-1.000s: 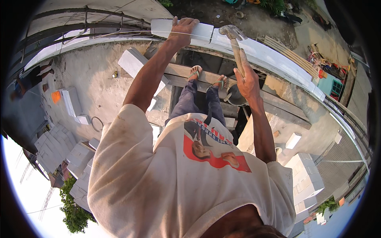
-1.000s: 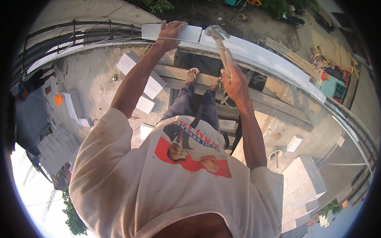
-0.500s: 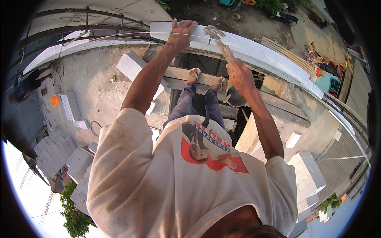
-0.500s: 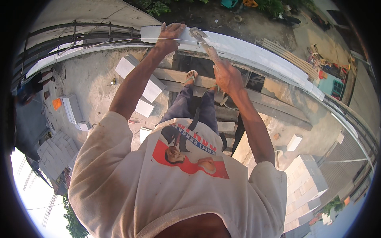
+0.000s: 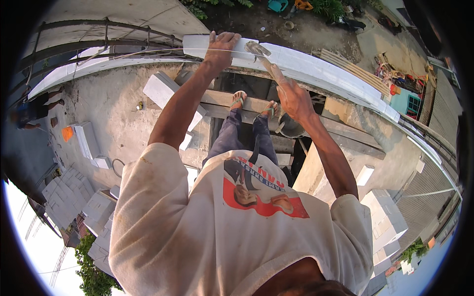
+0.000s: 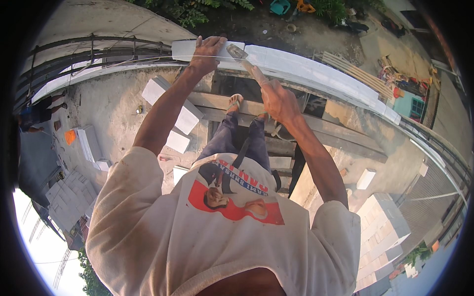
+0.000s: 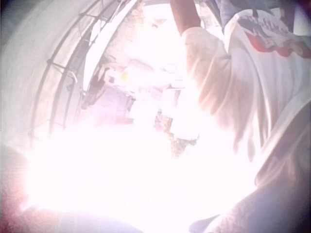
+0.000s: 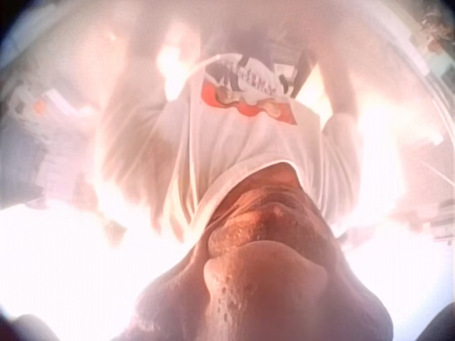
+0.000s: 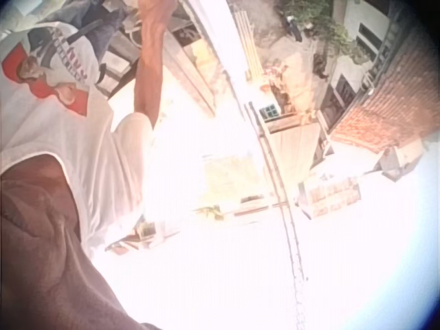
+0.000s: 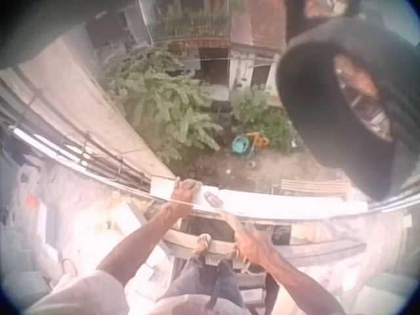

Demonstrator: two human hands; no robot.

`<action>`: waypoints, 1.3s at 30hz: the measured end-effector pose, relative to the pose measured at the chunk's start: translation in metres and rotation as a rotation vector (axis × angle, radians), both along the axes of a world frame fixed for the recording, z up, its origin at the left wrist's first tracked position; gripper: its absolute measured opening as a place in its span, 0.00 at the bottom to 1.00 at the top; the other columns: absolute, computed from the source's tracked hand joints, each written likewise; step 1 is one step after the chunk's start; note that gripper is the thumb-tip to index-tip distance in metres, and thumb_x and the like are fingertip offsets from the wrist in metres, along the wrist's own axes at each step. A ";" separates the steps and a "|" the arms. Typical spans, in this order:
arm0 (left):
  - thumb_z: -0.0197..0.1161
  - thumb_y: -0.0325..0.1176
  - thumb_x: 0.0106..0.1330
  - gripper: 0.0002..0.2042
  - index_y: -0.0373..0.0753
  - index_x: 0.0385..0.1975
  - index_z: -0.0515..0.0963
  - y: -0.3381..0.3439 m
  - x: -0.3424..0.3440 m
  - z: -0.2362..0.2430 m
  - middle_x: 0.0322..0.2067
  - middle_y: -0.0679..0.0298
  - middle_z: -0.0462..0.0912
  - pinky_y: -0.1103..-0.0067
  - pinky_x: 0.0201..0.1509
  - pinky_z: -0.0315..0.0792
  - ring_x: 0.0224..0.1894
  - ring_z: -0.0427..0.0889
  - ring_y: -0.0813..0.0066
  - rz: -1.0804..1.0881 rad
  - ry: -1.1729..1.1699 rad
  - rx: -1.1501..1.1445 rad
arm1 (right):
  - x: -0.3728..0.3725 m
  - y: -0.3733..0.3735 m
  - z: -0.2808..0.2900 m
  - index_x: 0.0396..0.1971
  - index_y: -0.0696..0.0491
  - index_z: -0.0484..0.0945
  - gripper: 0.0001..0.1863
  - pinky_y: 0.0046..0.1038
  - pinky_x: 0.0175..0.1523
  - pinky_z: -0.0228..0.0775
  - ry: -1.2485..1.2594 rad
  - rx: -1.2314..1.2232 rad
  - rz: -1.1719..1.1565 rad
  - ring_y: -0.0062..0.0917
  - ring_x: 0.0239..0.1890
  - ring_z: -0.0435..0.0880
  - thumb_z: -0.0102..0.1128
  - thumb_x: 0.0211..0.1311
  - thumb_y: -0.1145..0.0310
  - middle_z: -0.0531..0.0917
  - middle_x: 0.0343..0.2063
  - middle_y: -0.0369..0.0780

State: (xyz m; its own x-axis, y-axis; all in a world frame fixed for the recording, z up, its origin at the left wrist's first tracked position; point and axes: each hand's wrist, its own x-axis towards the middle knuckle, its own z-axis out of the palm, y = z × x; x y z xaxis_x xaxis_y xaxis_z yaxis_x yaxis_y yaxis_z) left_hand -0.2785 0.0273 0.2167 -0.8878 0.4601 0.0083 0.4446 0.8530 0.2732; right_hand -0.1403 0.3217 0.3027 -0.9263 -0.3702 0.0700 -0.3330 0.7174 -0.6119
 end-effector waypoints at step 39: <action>0.73 0.26 0.59 0.48 0.43 0.79 0.53 0.013 0.152 0.018 0.78 0.53 0.55 0.47 0.81 0.46 0.79 0.55 0.51 -0.132 -0.364 0.056 | 0.173 0.164 0.024 0.50 0.55 0.78 0.23 0.43 0.43 0.80 -0.283 0.170 -0.734 0.49 0.40 0.88 0.71 0.66 0.54 0.86 0.37 0.49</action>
State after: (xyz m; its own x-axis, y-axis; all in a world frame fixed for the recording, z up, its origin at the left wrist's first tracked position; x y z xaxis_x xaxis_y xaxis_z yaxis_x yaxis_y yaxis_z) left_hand -0.1267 0.0400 0.2346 -0.7704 0.5785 -0.2680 0.4150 0.7742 0.4779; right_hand 0.0325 0.4862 0.3269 -0.9117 0.3555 -0.2061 0.4109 0.7842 -0.4650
